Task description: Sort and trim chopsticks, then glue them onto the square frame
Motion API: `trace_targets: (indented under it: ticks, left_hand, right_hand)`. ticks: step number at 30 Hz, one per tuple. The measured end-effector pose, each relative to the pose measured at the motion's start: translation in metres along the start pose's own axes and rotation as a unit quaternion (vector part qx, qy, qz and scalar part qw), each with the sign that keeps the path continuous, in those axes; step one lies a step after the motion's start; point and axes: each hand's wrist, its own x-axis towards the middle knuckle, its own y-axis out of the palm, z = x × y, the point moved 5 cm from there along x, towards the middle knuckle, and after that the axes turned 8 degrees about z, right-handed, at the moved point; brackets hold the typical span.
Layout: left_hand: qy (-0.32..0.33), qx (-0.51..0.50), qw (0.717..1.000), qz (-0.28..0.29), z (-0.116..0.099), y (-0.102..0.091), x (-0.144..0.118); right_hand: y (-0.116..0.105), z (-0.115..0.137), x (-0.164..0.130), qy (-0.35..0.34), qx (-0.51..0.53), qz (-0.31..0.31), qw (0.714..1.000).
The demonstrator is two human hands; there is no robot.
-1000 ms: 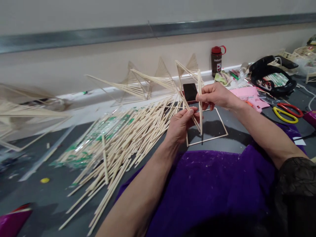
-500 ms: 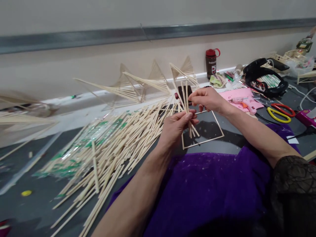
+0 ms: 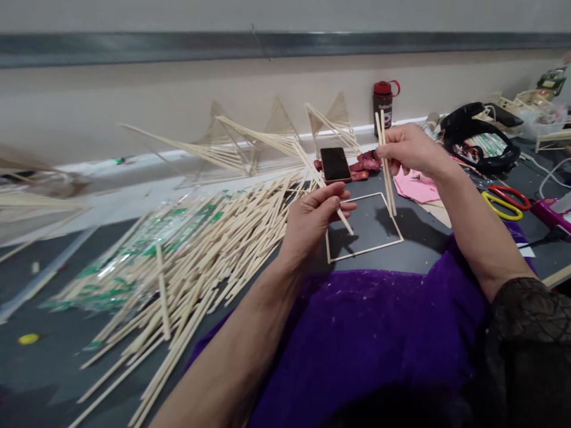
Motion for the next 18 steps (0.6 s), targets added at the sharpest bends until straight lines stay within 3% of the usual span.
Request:
trace_targets:
  ticks: [3, 6, 9, 11, 15, 18]
  left_hand:
    - [-0.012, -0.007, 1.000, -0.003, 0.002, 0.001, 0.001]
    - [-0.013, -0.004, 1.000, 0.008, 0.003, 0.003, 0.001]
    - [-0.017, 0.001, 1.000, 0.014, 0.005, 0.004, 0.000]
    - [-0.021, 0.003, 1.000, 0.016, 0.006, 0.003, 0.001]
    - [-0.027, 0.003, 0.999, 0.022, 0.007, 0.003, 0.001]
    - [-0.030, 0.004, 0.998, 0.049, 0.004, 0.009, -0.001]
  right_hand:
    - [-0.003, -0.031, 0.008, 0.099, -0.164, 0.031, 0.981]
    - [0.011, -0.065, 0.019, 0.179, -0.284, 0.115, 0.935]
    - [0.023, -0.083, 0.028, 0.192, -0.376, 0.138, 0.896]
    - [0.025, -0.086, 0.030, 0.193, -0.404, 0.129, 0.885]
    - [0.015, -0.072, 0.025, 0.198, -0.386, 0.063, 0.899]
    - [0.015, -0.042, 0.017, 0.113, -0.255, 0.034, 0.960]
